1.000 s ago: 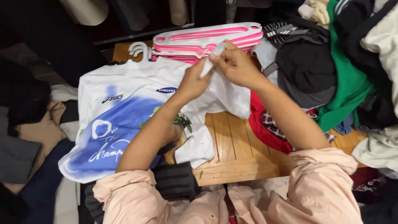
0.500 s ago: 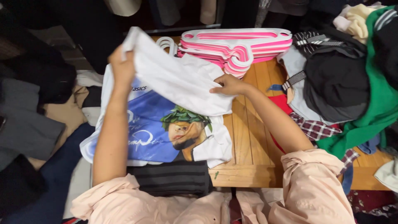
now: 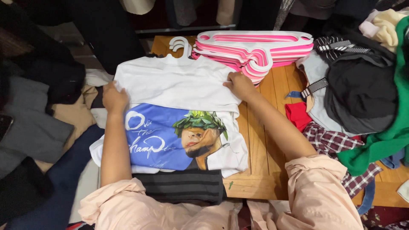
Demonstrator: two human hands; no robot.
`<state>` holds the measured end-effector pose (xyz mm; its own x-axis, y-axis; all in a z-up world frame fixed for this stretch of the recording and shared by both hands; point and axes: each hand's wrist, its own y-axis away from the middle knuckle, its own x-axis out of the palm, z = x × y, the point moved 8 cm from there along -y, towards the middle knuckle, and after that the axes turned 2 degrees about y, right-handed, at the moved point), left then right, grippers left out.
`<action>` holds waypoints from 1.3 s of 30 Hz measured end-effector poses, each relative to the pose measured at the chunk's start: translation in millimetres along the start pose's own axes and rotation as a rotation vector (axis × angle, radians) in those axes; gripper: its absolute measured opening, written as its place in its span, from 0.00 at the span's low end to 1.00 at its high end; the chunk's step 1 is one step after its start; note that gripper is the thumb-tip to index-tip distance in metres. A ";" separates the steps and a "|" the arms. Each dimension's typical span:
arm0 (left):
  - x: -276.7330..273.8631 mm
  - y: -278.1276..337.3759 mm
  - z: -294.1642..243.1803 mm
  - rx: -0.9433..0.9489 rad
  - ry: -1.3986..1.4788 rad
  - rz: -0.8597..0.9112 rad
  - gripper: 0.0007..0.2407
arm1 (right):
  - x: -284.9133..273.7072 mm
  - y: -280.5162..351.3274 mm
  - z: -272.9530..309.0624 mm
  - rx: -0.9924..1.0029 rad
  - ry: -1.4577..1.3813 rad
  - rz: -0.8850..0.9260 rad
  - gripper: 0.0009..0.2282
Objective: The person folds a white t-shirt with a graphic print and places it on a pile. They then pick up a light-colored polo shirt, button it, place it on a hanger, and fold it.
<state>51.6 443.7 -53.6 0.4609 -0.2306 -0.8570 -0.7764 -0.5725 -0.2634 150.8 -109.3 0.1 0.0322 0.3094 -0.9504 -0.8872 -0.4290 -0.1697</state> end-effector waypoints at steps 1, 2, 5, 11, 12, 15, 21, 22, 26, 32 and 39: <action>-12.7 15.7 -22.1 -0.001 0.001 0.002 0.20 | 2.8 1.9 3.9 0.000 0.002 0.002 0.11; -32.6 33.1 -58.0 0.186 0.030 -0.076 0.20 | -6.0 5.0 21.3 -0.155 0.050 -0.150 0.09; -50.3 75.8 -133.6 0.470 0.122 0.008 0.20 | -22.5 30.6 82.6 -0.420 0.013 -0.301 0.10; -32.3 115.1 -174.9 0.402 -0.059 0.548 0.31 | -10.6 67.3 132.3 -0.427 -0.038 0.123 0.27; -33.5 116.3 -176.1 0.394 -0.094 0.573 0.31 | -13.7 68.4 133.0 -0.423 -0.043 0.120 0.27; -28.9 115.0 -171.0 0.396 -0.116 0.581 0.31 | -13.3 68.2 127.1 -0.427 -0.107 0.158 0.28; -46.6 113.6 -84.9 0.189 -0.143 0.713 0.37 | -41.9 124.5 84.4 -0.359 -0.200 0.137 0.18; -59.5 119.9 -69.6 0.189 -0.146 0.708 0.37 | -38.8 137.4 74.2 -0.362 -0.202 0.133 0.18; -79.0 147.8 11.6 -0.064 -0.156 0.777 0.38 | -24.4 178.8 28.4 -0.043 -0.297 0.156 0.11; -84.1 162.2 53.7 -0.143 -0.076 0.692 0.23 | -11.3 184.8 20.0 0.169 -0.346 0.267 0.11; -82.8 152.2 70.4 -0.102 -0.027 0.578 0.11 | 26.3 169.7 9.4 0.189 -0.371 0.256 0.09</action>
<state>-135.0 431.1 -53.9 -0.0371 -0.5088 -0.8601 -0.8526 -0.4328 0.2928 -3.2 -165.9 -51.2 -0.3334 0.5108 -0.7924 -0.9145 -0.3796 0.1401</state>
